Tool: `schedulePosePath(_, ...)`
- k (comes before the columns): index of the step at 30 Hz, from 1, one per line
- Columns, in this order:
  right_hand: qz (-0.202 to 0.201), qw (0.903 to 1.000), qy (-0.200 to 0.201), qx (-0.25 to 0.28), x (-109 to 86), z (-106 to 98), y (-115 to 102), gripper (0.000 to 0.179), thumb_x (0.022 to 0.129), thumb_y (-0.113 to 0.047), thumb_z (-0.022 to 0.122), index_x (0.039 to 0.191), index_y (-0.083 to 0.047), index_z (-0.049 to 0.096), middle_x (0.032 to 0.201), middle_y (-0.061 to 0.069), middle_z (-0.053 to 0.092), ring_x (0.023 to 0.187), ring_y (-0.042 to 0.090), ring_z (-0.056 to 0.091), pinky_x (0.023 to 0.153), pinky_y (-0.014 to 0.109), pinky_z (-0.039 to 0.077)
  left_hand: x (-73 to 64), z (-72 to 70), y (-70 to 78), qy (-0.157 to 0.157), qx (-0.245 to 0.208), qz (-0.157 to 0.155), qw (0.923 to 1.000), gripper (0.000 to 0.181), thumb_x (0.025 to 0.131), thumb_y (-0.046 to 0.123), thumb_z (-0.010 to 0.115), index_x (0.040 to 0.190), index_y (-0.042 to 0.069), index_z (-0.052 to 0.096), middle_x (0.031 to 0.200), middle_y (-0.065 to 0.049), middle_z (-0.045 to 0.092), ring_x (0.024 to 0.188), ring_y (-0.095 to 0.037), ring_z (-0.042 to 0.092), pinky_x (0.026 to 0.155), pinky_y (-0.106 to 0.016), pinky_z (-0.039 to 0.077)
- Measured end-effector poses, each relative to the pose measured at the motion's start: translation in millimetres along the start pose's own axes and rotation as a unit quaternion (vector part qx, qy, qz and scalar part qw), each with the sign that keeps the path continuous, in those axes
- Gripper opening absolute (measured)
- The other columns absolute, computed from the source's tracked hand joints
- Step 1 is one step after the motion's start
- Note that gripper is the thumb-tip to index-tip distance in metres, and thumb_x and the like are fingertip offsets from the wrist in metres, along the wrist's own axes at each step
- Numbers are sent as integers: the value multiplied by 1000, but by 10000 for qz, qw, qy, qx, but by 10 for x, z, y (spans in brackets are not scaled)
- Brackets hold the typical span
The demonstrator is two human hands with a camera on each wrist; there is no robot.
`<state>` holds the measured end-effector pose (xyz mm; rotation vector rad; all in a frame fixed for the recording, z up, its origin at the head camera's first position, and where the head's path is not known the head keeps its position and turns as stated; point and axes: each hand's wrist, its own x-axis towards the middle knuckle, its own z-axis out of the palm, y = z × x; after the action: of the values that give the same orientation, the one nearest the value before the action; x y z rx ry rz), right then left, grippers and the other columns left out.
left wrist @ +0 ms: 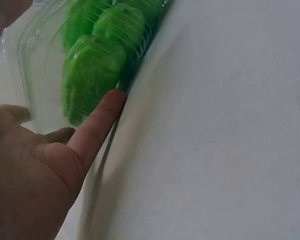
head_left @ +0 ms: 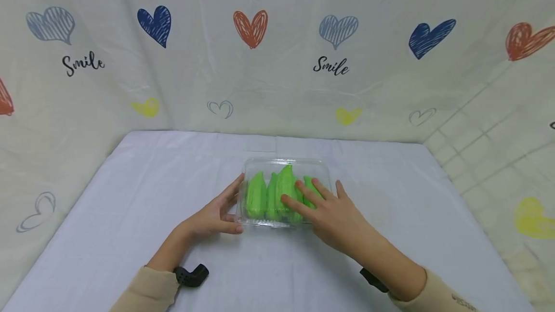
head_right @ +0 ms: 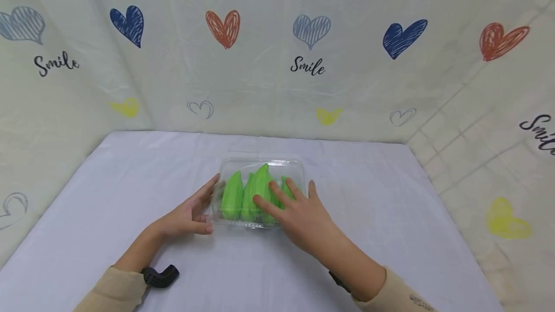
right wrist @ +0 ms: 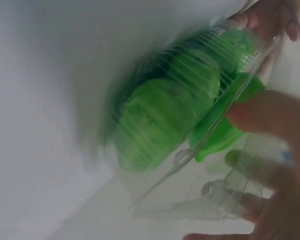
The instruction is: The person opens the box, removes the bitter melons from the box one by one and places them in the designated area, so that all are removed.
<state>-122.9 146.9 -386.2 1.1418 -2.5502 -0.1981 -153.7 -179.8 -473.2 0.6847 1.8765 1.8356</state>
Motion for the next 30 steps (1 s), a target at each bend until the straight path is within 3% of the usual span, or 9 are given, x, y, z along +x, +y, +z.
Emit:
schedulePosePath(3, 94, 9998, 180, -9, 48, 19, -34, 77, 77, -17, 80, 145, -36, 48, 141, 9, 59, 125, 40, 57, 89, 71, 46, 2, 64, 41, 77, 92, -68, 9999, 122, 79, 3, 82, 161, 32, -3, 168, -3, -7, 151, -40, 14, 94, -43, 54)
schedulePosePath(8, 112, 9995, 271, 146, 152, 67, -96, 83, 73, -16, 80, 147, -33, 47, 144, 12, 55, 126, 44, 55, 91, 67, 48, 7, 133, 67, 532, 487, -197, 9972, 118, 80, 5, 82, 161, 33, 0, 168, -1, 2, 146, -37, 30, 90, -36, 56)
schedulePosePath(12, 44, 9989, 249, 384, 221, 94, -148, 82, 76, -14, 78, 148, -34, 45, 147, 10, 53, 129, 45, 53, 90, 67, 49, 15, 149, 44, 899, 1016, -242, 9905, 113, 82, 16, 83, 161, 34, 4, 168, 0, 5, 148, -41, 25, 93, -39, 54)
schedulePosePath(16, 5, 9988, 299, 379, 251, 125, -179, 78, 78, -12, 78, 146, -34, 48, 146, 6, 55, 129, 43, 53, 90, 70, 47, 23, 153, 24, 1100, 1181, -309, 9864, 110, 83, 24, 83, 160, 37, 6, 168, 3, 7, 149, -41, 19, 99, -46, 49)
schedulePosePath(23, -244, 9965, 684, 407, 272, 140, -129, 71, 78, -8, 77, 141, -30, 56, 138, -2, 62, 122, 35, 62, 91, 59, 53, 33, 149, 30, 1052, 1015, -87, 9892, 105, 87, 20, 79, 161, 33, 6, 168, -3, 7, 149, -43, 19, 102, -50, 46)
schedulePosePath(30, -608, 9931, 563, 825, 314, 11, 18, 74, 71, -1, 75, 138, -28, 60, 134, -6, 65, 117, 30, 65, 90, 54, 54, 52, 143, 35, 828, 916, 16, 9923, 106, 88, 8, 75, 161, 32, 2, 169, -4, 2, 148, -40, 23, 95, -36, 51)
